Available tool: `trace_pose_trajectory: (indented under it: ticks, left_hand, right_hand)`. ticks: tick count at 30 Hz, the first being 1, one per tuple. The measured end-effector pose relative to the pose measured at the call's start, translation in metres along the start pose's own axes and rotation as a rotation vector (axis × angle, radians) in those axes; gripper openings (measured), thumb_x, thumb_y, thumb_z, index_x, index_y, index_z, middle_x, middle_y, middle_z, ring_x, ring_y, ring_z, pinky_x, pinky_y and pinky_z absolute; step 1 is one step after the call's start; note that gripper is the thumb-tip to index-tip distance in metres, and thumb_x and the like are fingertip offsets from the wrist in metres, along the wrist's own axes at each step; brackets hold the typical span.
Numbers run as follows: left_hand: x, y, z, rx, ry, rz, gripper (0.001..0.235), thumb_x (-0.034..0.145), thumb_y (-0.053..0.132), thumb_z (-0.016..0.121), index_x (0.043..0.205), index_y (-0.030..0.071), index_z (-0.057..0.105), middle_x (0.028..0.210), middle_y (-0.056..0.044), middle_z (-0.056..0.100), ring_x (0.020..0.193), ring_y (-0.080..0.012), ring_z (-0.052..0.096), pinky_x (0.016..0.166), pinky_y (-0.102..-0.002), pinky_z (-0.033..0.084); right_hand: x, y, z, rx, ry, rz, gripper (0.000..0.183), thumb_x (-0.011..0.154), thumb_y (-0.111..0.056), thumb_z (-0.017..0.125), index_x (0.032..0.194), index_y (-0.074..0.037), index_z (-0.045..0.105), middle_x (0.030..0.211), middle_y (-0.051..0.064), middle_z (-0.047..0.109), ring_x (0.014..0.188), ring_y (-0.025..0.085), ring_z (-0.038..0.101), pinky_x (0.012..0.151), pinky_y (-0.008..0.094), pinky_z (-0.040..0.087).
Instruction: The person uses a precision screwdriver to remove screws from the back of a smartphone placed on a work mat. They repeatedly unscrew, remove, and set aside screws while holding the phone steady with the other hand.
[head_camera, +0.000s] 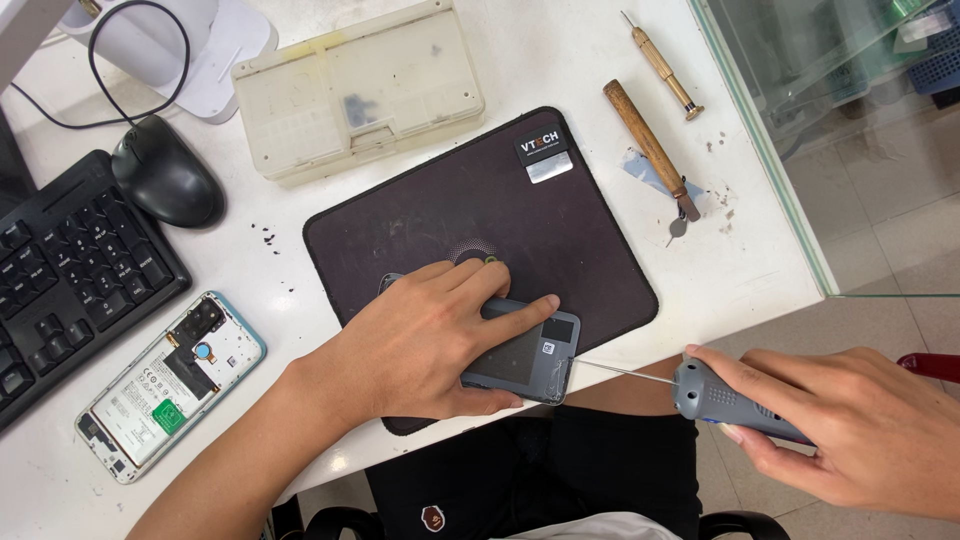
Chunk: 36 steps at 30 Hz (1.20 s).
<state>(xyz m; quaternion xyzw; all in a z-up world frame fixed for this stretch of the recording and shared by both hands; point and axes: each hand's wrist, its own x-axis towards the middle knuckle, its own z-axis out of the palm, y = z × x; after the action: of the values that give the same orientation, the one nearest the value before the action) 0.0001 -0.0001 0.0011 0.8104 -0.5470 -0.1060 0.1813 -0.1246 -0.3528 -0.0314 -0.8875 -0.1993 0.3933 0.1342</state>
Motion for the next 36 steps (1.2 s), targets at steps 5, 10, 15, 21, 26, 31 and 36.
trace_pose_trajectory:
  ticks: [5,10,15,21,26,31,36]
  left_hand:
    - [0.0,0.0,0.0,-0.006,-0.004,0.0,0.079,0.07,0.055,0.082,0.133,0.01,0.066,0.101,-0.016,0.061,0.091,-0.0289,0.064,0.08,-0.041,0.056]
    - [0.0,0.0,0.0,-0.002,-0.003,0.001,0.078,0.07,0.055,0.082,0.132,0.01,0.066,0.101,-0.016,0.061,0.091,-0.0289,0.064,0.079,-0.041,0.056]
    - [0.0,0.0,0.001,-0.005,0.005,0.003,0.078,0.07,0.055,0.082,0.132,0.01,0.066,0.101,-0.015,0.061,0.092,-0.0289,0.064,0.079,-0.041,0.056]
    - [0.0,0.0,0.0,-0.009,-0.001,0.001,0.079,0.07,0.055,0.082,0.133,0.01,0.066,0.1,-0.015,0.061,0.091,-0.0287,0.064,0.079,-0.041,0.055]
    - [0.0,0.0,-0.001,-0.004,0.005,0.004,0.078,0.07,0.054,0.082,0.133,0.009,0.066,0.101,-0.015,0.06,0.091,-0.0288,0.063,0.08,-0.041,0.055]
    - [0.001,0.0,-0.002,-0.002,-0.012,-0.015,0.081,0.069,0.054,0.083,0.134,0.009,0.065,0.103,-0.015,0.059,0.094,-0.0287,0.062,0.082,-0.041,0.055]
    - [0.005,-0.001,-0.008,0.032,0.012,-0.013,0.08,0.071,0.053,0.083,0.136,0.01,0.063,0.111,-0.017,0.058,0.096,-0.0291,0.059,0.084,-0.04,0.053]
  right_hand:
    - [0.0,-0.002,-0.001,-0.015,-0.048,0.051,0.08,0.085,-0.037,0.063,0.157,-0.016,0.036,0.102,0.007,0.071,0.054,0.014,0.075,0.04,0.025,0.058]
    - [0.002,-0.004,-0.005,0.004,-0.008,0.015,0.081,0.084,-0.036,0.065,0.156,-0.013,0.036,0.101,0.011,0.071,0.054,0.015,0.075,0.038,0.026,0.058]
    - [0.001,-0.004,-0.006,0.026,-0.02,0.025,0.081,0.085,-0.036,0.064,0.157,-0.014,0.036,0.1,0.01,0.072,0.054,0.014,0.075,0.038,0.026,0.057]
    - [0.001,-0.008,-0.008,0.025,-0.042,0.067,0.08,0.085,-0.037,0.063,0.157,-0.018,0.036,0.099,0.006,0.073,0.054,0.013,0.075,0.039,0.026,0.057]
    - [0.003,-0.007,-0.01,0.037,-0.013,0.057,0.08,0.084,-0.036,0.063,0.157,-0.019,0.036,0.1,0.005,0.072,0.053,0.012,0.074,0.039,0.026,0.057]
    - [0.005,-0.001,-0.001,0.109,0.068,0.032,0.079,0.085,-0.036,0.067,0.156,-0.019,0.039,0.1,0.003,0.074,0.055,0.011,0.072,0.04,0.024,0.058]
    - [0.005,0.002,0.014,0.269,0.256,-0.019,0.075,0.081,-0.028,0.071,0.152,-0.017,0.05,0.095,0.002,0.076,0.059,0.012,0.073,0.045,0.026,0.059]
